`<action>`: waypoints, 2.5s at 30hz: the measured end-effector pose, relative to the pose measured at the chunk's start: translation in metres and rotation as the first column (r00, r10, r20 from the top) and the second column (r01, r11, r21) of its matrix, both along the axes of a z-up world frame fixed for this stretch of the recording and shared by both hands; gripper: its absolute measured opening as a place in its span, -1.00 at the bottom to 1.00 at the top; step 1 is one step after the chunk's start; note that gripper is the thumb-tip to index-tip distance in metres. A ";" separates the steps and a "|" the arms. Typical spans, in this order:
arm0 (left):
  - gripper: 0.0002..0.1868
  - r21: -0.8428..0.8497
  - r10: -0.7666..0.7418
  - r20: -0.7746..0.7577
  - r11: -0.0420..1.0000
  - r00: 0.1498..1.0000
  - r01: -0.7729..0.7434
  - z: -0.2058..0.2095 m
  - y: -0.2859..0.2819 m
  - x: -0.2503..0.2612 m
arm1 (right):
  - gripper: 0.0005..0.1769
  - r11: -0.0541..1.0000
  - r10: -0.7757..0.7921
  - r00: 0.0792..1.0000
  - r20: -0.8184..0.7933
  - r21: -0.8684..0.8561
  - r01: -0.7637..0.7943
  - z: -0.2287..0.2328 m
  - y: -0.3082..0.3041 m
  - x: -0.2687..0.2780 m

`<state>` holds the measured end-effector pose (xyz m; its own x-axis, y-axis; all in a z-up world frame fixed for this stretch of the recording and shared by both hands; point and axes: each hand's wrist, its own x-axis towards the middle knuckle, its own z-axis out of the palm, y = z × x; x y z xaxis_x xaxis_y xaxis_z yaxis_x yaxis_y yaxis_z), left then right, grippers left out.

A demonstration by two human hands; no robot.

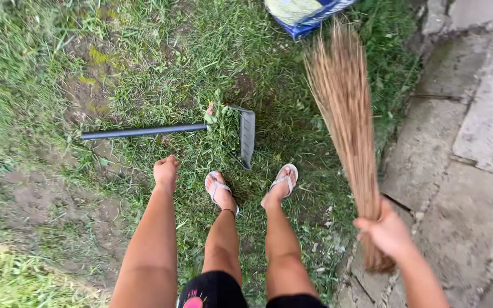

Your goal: The recorder uses a broom and dustpan to collect grass clippings and debris from a yard and dispose of them in a bag.

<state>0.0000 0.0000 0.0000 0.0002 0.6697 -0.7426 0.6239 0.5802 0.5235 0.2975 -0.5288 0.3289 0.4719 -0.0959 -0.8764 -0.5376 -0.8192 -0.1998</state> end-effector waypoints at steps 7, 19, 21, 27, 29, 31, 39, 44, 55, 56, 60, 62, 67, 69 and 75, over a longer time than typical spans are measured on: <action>-0.72 -0.109 -0.102 -0.032 0.989 0.994 0.098 -0.028 -0.061 0.027 | 0.03 0.974 0.015 0.997 -0.074 0.227 0.002 0.006 0.046 -0.114; -0.69 -0.175 0.007 0.069 0.985 0.998 0.005 -0.006 -0.066 0.050 | -0.07 0.755 0.599 0.774 -0.204 -0.177 -0.631 -0.098 0.076 -0.058; -0.48 -0.085 -0.020 -0.045 0.996 0.999 0.016 0.003 -0.058 0.045 | -0.28 0.695 0.555 0.737 -0.386 -0.272 -0.666 -0.095 0.058 -0.039; 0.41 0.184 0.068 0.054 0.980 0.996 -0.077 -0.023 0.000 0.037 | -0.21 0.567 0.682 0.666 -0.304 -0.356 -0.743 -0.137 -0.003 -0.010; 0.41 0.106 0.093 -0.016 0.990 0.995 -0.091 0.037 0.023 0.083 | -0.21 0.558 0.690 0.659 -0.299 -0.359 -0.748 -0.146 -0.017 -0.011; 0.41 0.027 0.110 -0.089 0.994 0.990 -0.108 0.055 0.046 0.112 | -0.22 0.550 0.698 0.652 -0.294 -0.362 -0.752 -0.154 -0.025 -0.012; 0.40 0.038 -0.077 0.098 0.997 0.992 0.074 -0.081 0.083 0.159 | -0.05 0.531 0.699 0.644 -0.312 -0.378 -0.759 -0.205 -0.053 -0.025; 0.38 -0.050 -0.016 -0.006 0.999 1.000 0.016 -0.087 0.083 0.189 | -0.04 0.527 0.693 0.657 -0.298 -0.412 -0.743 -0.253 -0.091 -0.023; 0.03 -0.060 0.238 0.359 0.971 0.903 -0.232 -0.191 0.126 0.195 | 0.02 0.522 0.674 0.674 -0.303 -0.450 -0.725 -0.310 -0.117 -0.022; -0.17 -0.053 0.198 0.540 0.978 0.818 -0.202 -0.223 0.136 0.185 | 0.02 0.523 0.663 0.680 -0.313 -0.456 -0.720 -0.312 -0.118 -0.021; -0.71 -0.011 0.152 0.659 0.981 0.736 -0.192 -0.208 0.118 0.182 | 0.00 0.513 0.678 0.665 -0.313 -0.445 -0.734 -0.304 -0.110 -0.021; -0.77 -0.022 0.134 0.661 0.987 0.738 -0.159 -0.169 0.101 0.184 | 0.00 0.514 0.677 0.662 -0.322 -0.436 -0.738 -0.296 -0.104 -0.018; -0.83 -0.020 0.112 0.611 0.992 0.783 -0.126 -0.027 0.049 0.192 | 0.00 0.530 0.686 0.657 -0.312 -0.404 -0.745 -0.258 -0.087 -0.010; -0.84 0.041 0.065 0.647 0.992 0.760 -0.120 0.015 0.036 0.191 | -0.09 0.536 0.690 0.657 -0.302 -0.397 -0.745 -0.242 -0.081 -0.005; -0.79 0.374 -0.320 0.651 0.924 0.689 0.076 0.106 -0.003 0.191 | -0.07 0.506 0.731 0.615 -0.294 -0.372 -0.778 -0.192 -0.059 0.013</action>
